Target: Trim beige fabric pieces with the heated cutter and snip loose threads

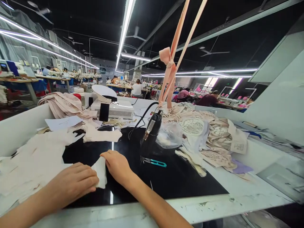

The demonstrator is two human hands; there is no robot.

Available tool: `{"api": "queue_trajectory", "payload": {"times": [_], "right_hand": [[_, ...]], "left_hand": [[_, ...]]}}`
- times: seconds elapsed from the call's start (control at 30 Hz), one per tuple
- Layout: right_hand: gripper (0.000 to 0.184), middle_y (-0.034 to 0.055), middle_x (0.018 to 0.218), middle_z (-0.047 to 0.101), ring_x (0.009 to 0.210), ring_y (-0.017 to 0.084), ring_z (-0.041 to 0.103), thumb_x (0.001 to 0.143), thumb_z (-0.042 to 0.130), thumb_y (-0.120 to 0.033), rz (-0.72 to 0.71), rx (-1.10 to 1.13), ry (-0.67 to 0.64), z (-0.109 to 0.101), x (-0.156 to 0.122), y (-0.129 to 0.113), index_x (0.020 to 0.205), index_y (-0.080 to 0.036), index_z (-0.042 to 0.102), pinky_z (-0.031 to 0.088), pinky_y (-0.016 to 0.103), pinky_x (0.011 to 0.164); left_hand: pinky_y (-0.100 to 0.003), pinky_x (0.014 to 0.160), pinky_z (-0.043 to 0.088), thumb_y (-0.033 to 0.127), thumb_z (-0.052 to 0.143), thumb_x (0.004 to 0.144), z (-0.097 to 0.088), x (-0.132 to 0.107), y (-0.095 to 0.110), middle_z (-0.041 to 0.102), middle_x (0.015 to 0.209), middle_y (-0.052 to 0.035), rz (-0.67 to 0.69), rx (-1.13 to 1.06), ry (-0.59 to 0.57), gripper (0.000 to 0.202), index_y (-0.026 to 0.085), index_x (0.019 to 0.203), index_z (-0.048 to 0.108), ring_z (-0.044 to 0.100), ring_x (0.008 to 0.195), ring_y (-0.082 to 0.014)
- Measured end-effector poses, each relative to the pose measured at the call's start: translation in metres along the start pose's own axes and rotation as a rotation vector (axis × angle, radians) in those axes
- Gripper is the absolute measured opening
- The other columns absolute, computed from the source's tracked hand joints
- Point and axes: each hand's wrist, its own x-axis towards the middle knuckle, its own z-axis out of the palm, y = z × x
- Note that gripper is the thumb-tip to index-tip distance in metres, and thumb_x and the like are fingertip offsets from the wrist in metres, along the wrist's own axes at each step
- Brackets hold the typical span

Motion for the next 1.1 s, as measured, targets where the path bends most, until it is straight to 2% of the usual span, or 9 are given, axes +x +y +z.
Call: {"api": "queue_trajectory", "payload": {"times": [0.2, 0.3, 0.4, 0.63, 0.8, 0.87, 0.93, 1.03, 1.1], "right_hand": [[0.017, 0.0058, 0.115, 0.073, 0.104, 0.022, 0.073, 0.103, 0.071, -0.029, 0.024, -0.357, 0.05, 0.006, 0.004, 0.026, 0.115, -0.017, 0.071, 0.063, 0.043, 0.091], [0.019, 0.0076, 0.12, 0.072, 0.109, 0.024, 0.071, 0.104, 0.068, -0.025, 0.028, -0.437, 0.118, 0.004, 0.003, 0.028, 0.121, -0.017, 0.069, 0.062, 0.044, 0.092], [0.018, 0.0082, 0.122, 0.073, 0.113, 0.023, 0.069, 0.106, 0.062, -0.018, -0.092, -0.446, 0.144, 0.006, -0.005, 0.018, 0.123, -0.019, 0.068, 0.058, 0.038, 0.093], [0.018, 0.0032, 0.09, 0.075, 0.083, 0.021, 0.069, 0.105, 0.06, -0.013, -0.256, -0.449, 0.155, 0.022, -0.02, 0.003, 0.092, -0.019, 0.071, 0.052, 0.035, 0.069], [0.019, 0.0042, 0.111, 0.078, 0.098, 0.019, 0.07, 0.107, 0.055, -0.014, -0.384, -0.39, 0.248, 0.0, -0.043, -0.001, 0.118, -0.019, 0.07, 0.053, 0.032, 0.083], [0.026, 0.0046, 0.12, 0.078, 0.109, 0.018, 0.069, 0.109, 0.049, -0.014, -0.457, -0.348, 0.372, -0.018, -0.057, -0.003, 0.125, -0.021, 0.068, 0.051, 0.032, 0.097], [0.03, 0.0029, 0.113, 0.081, 0.109, 0.017, 0.069, 0.11, 0.046, -0.014, -0.517, -0.313, 0.65, -0.04, -0.07, -0.002, 0.124, -0.024, 0.07, 0.047, 0.031, 0.106], [0.024, 0.0025, 0.102, 0.079, 0.099, 0.018, 0.07, 0.102, 0.063, -0.013, -0.483, -0.425, 1.058, -0.069, -0.079, 0.01, 0.122, -0.026, 0.071, 0.051, 0.032, 0.103], [0.039, 0.0035, 0.105, 0.074, 0.1, 0.021, 0.07, 0.095, 0.075, -0.014, -0.359, -0.4, 1.267, -0.081, -0.078, 0.023, 0.13, -0.028, 0.066, 0.054, 0.036, 0.101]], "left_hand": [[-0.024, 0.097, 0.056, 0.035, 0.047, 0.114, 0.026, -0.002, 0.005, 0.08, 0.116, -0.0001, -0.059, -0.06, -0.115, 0.029, 0.027, 0.122, 0.074, 0.074, 0.105, -0.0173], [-0.024, 0.098, 0.057, 0.032, 0.046, 0.114, 0.025, -0.003, 0.003, 0.08, 0.116, -0.0001, -0.06, -0.079, -0.114, 0.03, 0.027, 0.122, 0.075, 0.074, 0.105, -0.0173], [-0.024, 0.099, 0.057, 0.029, 0.046, 0.114, 0.025, -0.005, 0.002, 0.08, 0.117, 0.0002, -0.05, -0.076, -0.1, 0.029, 0.027, 0.122, 0.074, 0.074, 0.106, -0.0171], [-0.023, 0.101, 0.056, 0.028, 0.046, 0.114, 0.022, -0.011, -0.002, 0.079, 0.118, 0.0003, -0.04, -0.065, -0.132, 0.028, 0.027, 0.124, 0.072, 0.074, 0.108, -0.0171], [-0.024, 0.106, 0.054, 0.024, 0.044, 0.114, 0.011, -0.011, -0.001, 0.078, 0.115, 0.0003, -0.051, -0.132, -0.21, 0.028, 0.026, 0.117, 0.072, 0.073, 0.104, -0.0159], [-0.027, 0.113, 0.051, 0.021, 0.044, 0.113, 0.009, -0.01, 0.0, 0.078, 0.115, 0.0007, -0.062, -0.146, -0.209, 0.029, 0.026, 0.116, 0.073, 0.074, 0.103, -0.0151], [-0.03, 0.119, 0.048, 0.02, 0.044, 0.113, 0.009, -0.009, 0.001, 0.078, 0.117, 0.0006, -0.078, -0.134, -0.183, 0.03, 0.027, 0.119, 0.073, 0.074, 0.106, -0.015], [-0.029, 0.12, 0.048, 0.023, 0.046, 0.114, 0.013, -0.006, 0.002, 0.078, 0.123, 0.0011, -0.078, -0.097, -0.151, 0.029, 0.027, 0.124, 0.073, 0.074, 0.114, -0.0153], [-0.026, 0.116, 0.051, 0.028, 0.049, 0.113, 0.017, -0.004, 0.003, 0.078, 0.127, 0.0018, -0.083, -0.08, -0.151, 0.027, 0.028, 0.13, 0.071, 0.073, 0.118, -0.0158]]}}
